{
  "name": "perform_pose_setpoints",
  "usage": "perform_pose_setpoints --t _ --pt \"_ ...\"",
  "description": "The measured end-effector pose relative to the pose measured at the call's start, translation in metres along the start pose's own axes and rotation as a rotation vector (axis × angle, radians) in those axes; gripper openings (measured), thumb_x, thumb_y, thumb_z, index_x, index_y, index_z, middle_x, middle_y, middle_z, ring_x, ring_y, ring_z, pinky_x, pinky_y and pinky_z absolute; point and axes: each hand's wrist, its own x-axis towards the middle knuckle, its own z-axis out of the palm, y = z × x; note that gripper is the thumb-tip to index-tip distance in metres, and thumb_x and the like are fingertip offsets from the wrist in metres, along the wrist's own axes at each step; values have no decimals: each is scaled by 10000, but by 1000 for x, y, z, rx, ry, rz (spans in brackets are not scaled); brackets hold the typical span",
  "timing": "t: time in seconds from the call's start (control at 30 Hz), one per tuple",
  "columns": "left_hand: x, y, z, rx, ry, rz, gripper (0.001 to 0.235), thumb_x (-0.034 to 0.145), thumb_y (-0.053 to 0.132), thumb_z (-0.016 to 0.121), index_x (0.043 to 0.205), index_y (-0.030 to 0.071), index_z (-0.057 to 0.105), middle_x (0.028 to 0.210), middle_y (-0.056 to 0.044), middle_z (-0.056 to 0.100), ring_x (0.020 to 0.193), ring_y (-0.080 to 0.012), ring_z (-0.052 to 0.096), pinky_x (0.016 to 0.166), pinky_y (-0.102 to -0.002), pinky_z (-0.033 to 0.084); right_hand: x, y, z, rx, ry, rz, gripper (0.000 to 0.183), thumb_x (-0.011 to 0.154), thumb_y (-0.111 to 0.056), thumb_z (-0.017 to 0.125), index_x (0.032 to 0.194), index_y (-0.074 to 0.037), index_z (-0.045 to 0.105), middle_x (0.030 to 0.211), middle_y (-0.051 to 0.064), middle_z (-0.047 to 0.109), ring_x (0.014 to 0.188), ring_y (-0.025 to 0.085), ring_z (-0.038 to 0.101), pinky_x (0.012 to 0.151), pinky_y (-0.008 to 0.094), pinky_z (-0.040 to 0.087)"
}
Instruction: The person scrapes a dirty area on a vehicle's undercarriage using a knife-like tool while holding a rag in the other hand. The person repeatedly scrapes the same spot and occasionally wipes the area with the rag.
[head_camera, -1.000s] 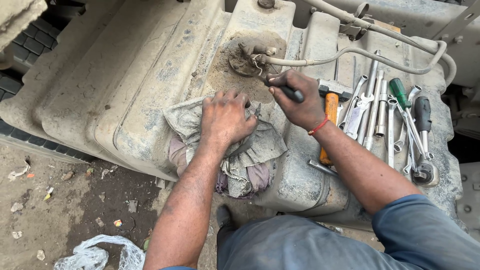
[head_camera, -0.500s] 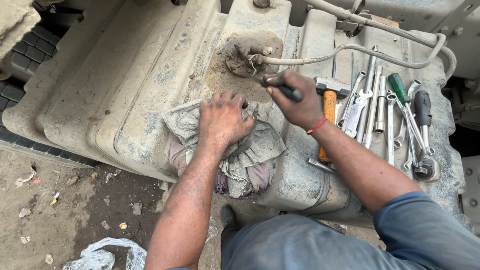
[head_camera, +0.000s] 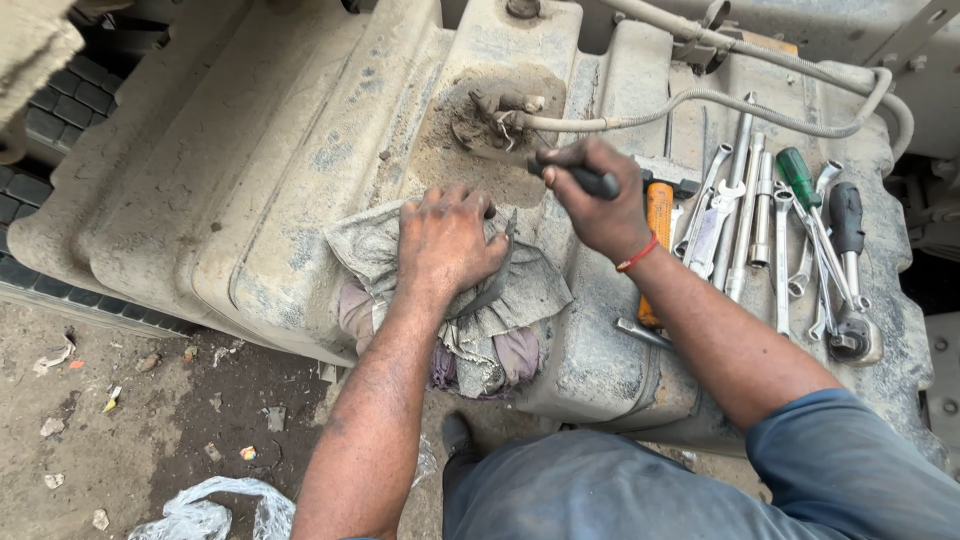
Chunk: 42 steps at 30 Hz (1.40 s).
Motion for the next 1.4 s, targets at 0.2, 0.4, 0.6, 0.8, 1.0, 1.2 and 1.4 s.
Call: perform_pose_setpoints --t 0.2,0.4,0.6,0.8,1.0,1.2,1.4 --pt "0 1 1 0 2 4 544 918 511 640 1317 142 625 1303 -128 580 1188 -265 540 998 -559 413 -1 6 -1 -108 -37 19 126 1010 -140 724 946 -93 626 1019 82 746 826 96 737 676 245 652" --pt "0 1 0 -3 -24 -16 517 924 501 636 1319 167 636 1304 -104 596 1202 -247 546 1031 -529 419 1 1 -2 -153 -46 -62 91 987 -125 743 988 -73 669 997 90 754 794 114 722 676 269 604" --pt "1 1 3 29 19 13 554 923 509 645 1337 142 625 1308 -121 595 1209 -269 543 1033 -551 408 3 2 -5 -136 16 -169 86 1020 -112 727 1023 -62 658 1035 110 745 923 146 745 789 306 631" --pt "1 1 3 16 10 12 547 922 498 649 1345 153 621 1308 -124 593 1202 -268 544 1033 -553 407 6 1 -4 -142 -4 10 88 993 -111 721 959 -70 651 1042 98 746 826 149 745 690 292 644" --pt "-1 1 -1 4 -10 -14 505 922 487 654 1312 167 640 1301 -104 594 1198 -251 548 1030 -540 419 10 -10 -4 -202 4 -218 113 958 -77 761 989 -45 657 1028 114 757 912 176 754 787 325 628" --pt "0 1 -1 35 -7 -9 534 930 504 645 1318 136 626 1320 -126 579 1194 -274 544 998 -550 429 16 -3 -4 54 -40 -106 43 1044 -91 683 1048 -70 646 1120 107 761 991 145 768 844 306 664" --pt "0 2 -2 -7 -16 -9 528 919 508 642 1319 164 622 1336 -131 562 1214 -270 528 1020 -556 406 15 6 0 -236 -131 -6 118 969 -141 730 927 -74 642 982 97 751 671 111 653 554 285 561"
